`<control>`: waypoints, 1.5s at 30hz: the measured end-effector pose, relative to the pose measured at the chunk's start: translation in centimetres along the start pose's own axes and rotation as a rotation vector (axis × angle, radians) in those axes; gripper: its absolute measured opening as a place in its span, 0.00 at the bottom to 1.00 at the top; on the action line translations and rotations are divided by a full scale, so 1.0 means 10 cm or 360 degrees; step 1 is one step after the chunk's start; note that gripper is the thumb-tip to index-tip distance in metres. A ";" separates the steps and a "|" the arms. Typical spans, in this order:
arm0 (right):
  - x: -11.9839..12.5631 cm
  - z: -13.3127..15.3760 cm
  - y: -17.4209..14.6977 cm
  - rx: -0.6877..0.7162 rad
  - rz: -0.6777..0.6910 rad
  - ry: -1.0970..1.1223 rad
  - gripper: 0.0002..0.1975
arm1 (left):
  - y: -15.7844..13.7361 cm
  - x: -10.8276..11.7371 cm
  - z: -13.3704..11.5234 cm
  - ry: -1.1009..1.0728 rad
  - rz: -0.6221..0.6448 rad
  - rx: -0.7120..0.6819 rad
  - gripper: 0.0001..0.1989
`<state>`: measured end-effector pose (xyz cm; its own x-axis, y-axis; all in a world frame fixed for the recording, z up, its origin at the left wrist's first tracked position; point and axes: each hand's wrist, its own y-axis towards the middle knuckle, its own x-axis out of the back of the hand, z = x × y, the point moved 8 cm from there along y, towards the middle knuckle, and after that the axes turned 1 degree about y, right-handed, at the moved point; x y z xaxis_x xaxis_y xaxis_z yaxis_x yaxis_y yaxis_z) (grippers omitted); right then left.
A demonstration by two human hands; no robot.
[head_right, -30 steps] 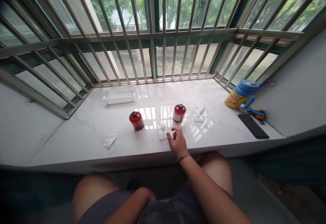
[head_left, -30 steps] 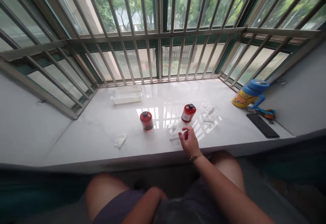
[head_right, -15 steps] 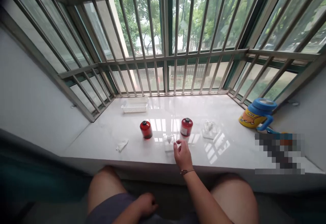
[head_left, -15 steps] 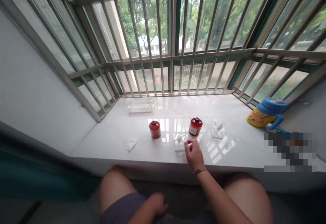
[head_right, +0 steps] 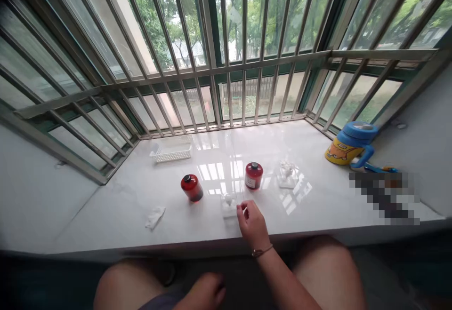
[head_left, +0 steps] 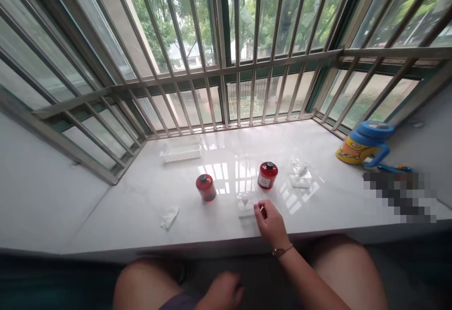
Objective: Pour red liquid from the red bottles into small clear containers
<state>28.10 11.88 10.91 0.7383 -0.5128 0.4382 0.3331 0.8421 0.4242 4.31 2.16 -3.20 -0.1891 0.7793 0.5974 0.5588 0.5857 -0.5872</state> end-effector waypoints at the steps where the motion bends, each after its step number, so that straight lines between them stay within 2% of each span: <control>1: 0.00 0.00 0.00 0.0007 0.0016 -0.0011 0.16 | 0.06 0.09 -0.11 -0.0021 -0.0080 -0.0058 0.18; 3: -0.01 0.01 0.01 0.0022 0.0048 -0.0030 0.16 | 0.07 0.38 -0.37 -0.0072 -0.0348 -0.0271 0.15; 6: -0.01 0.02 0.02 0.0039 0.0092 -0.0044 0.16 | -0.14 1.00 -0.73 -0.0092 -0.0950 -0.0655 0.14; 9: -0.01 0.03 0.03 0.0044 0.0116 -0.0043 0.16 | -0.32 1.56 -0.96 -0.0033 -0.1398 -0.0938 0.11; 10: -0.02 0.03 0.04 0.0042 0.0119 -0.0038 0.16 | -0.33 1.71 -1.01 -0.0006 -0.1515 -0.0989 0.14; 12: -0.02 0.02 0.04 0.0031 0.0115 -0.0019 0.16 | -0.22 1.92 -1.07 0.0040 -0.1632 -0.1032 0.28; 14: -0.02 0.01 0.03 0.0011 0.0106 0.0002 0.16 | -0.02 2.02 -1.11 0.0045 -0.1623 -0.1036 0.42; 15: -0.02 0.01 0.03 0.0001 0.0101 0.0008 0.16 | 0.08 2.04 -1.12 0.0038 -0.1592 -0.1034 0.45; 16: -0.02 0.00 0.03 -0.0009 0.0099 0.0011 0.16 | 0.18 2.04 -1.13 0.0031 -0.1558 -0.1025 0.45; 18: -0.02 -0.01 0.03 -0.0025 0.0101 0.0013 0.15 | 0.32 2.02 -1.13 0.0025 -0.1507 -0.0995 0.38; 21: -0.03 -0.03 0.03 -0.0037 0.0123 0.0024 0.15 | 0.38 1.99 -1.09 0.0025 -0.1498 -0.0952 0.31; 27: -0.03 -0.08 0.03 -0.0037 0.0123 0.0141 0.12 | 0.38 2.01 -1.05 -0.0096 -0.1474 -0.0980 0.32; 34: -0.01 0.07 0.16 0.0146 0.0072 0.0105 0.22 | 0.45 2.03 -0.99 -0.0326 -0.1401 -0.0995 0.34; 38: -0.09 0.19 0.25 0.0248 0.0028 0.0095 0.24 | 0.47 2.04 -0.98 -0.0370 -0.1374 -0.1002 0.34; 41: -0.16 0.19 0.28 0.0177 0.0002 0.0122 0.24 | 0.48 2.05 -0.98 -0.0403 -0.1376 -0.0998 0.34; 45: -0.17 0.13 0.31 -0.0021 -0.0037 0.0164 0.26 | 0.48 2.07 -0.98 -0.0467 -0.1341 -0.0957 0.35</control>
<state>27.08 15.15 12.51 0.7863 -0.5131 0.3442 0.3584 0.8326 0.4223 11.00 18.91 11.66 -0.8406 0.2459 0.4826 0.4483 0.8159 0.3652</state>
